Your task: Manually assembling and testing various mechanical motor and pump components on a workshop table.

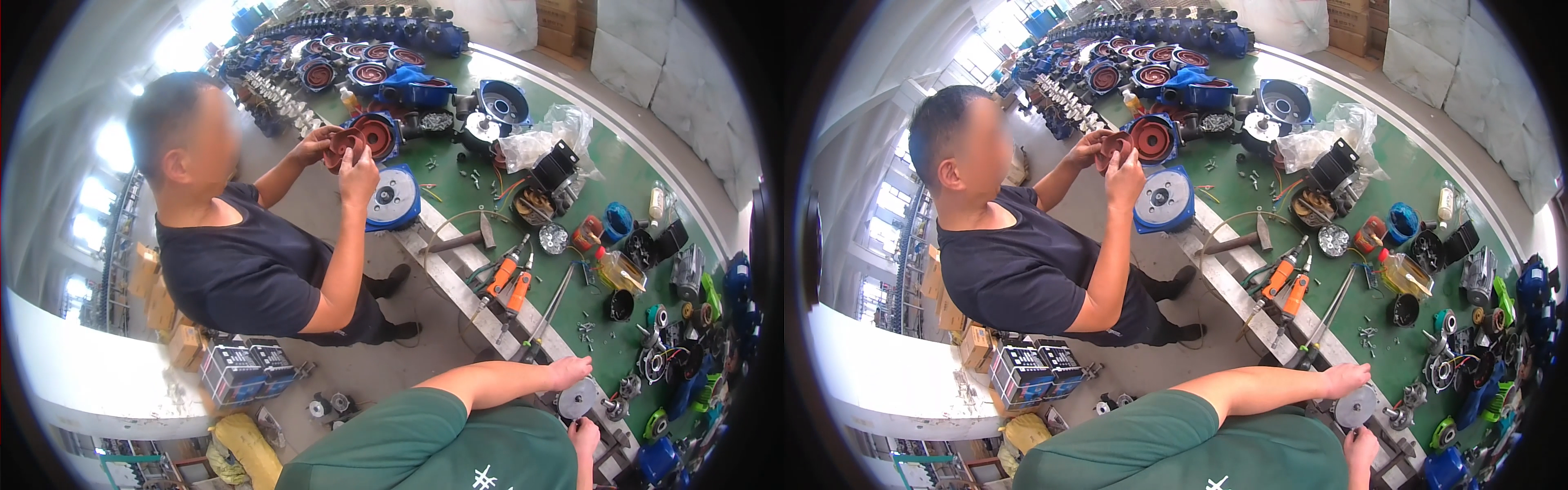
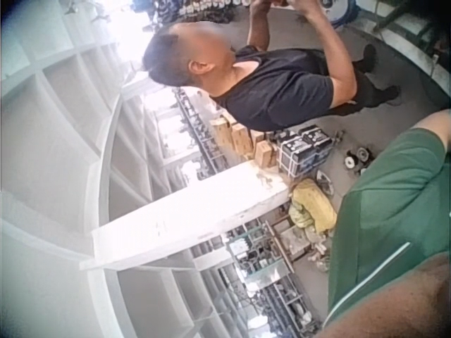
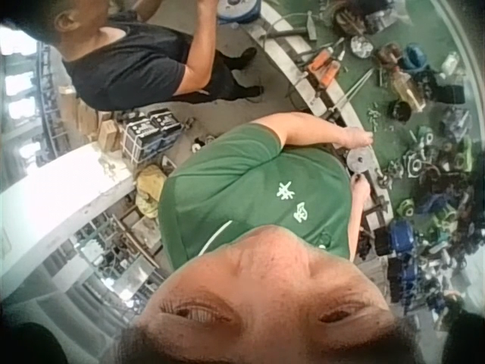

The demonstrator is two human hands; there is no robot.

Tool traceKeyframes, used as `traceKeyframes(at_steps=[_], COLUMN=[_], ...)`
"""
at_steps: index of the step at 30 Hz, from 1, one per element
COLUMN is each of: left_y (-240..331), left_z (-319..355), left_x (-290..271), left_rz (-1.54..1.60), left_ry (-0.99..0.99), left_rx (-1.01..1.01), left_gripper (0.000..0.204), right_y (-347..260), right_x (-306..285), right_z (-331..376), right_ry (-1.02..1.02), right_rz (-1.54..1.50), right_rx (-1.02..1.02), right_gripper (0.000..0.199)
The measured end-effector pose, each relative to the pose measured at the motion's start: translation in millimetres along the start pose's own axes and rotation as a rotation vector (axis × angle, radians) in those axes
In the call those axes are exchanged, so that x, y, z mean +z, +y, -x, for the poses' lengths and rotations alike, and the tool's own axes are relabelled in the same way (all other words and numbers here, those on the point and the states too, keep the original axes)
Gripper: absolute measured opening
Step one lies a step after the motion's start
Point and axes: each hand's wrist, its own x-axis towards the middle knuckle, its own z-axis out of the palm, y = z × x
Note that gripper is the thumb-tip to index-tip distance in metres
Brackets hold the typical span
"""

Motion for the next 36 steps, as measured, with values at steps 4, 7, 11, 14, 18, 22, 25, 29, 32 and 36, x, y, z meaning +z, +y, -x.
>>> traceKeyframes(at_steps=[4,7,11,14,18,22,25,29,32,36], left_y=[11,7,-8,-10,-6,5,6,5,3,-13], left_z=[1,1,-2,0,0,-2,-3,-3,-1,0], left_x=[-16,-17,-10,-2,-6,-9,-7,-6,4,-4], left_rz=[-0.071,-0.073,0.004,0.1,0.184,0.245,0.193,0.135,0.172,0.128], left_ry=[-0.074,-0.088,-0.093,-0.082,-0.099,0.021,-0.002,-0.037,-0.041,-0.125], left_rx=[0.075,0.097,0.116,0.028,-0.052,-0.204,-0.215,-0.078,0.006,-0.06], left_gripper=[0.014,0.012,0.014,0.015,0.016,0.016,0.014,0.008,0.011,0.016], right_y=[3,4,9,7,-5,9,17,18,12,-4], right_x=[2,4,15,14,5,15,19,13,3,1], right_z=[-1,-3,-6,-8,-6,-7,-11,-7,-1,-10], right_ry=[-0.004,-0.042,-0.093,-0.103,-0.034,-0.05,-0.092,-0.048,-0.057,-0.172], right_rz=[0.027,0.108,0.171,0.191,0.097,0.138,0.191,0.137,0.112,0.179], right_rx=[0.002,0.011,0.039,0.064,0.025,-0.005,0.007,-0.016,-0.001,0.042], right_gripper=[0.023,0.025,0.026,0.026,0.028,0.028,0.025,0.023,0.023,0.026])
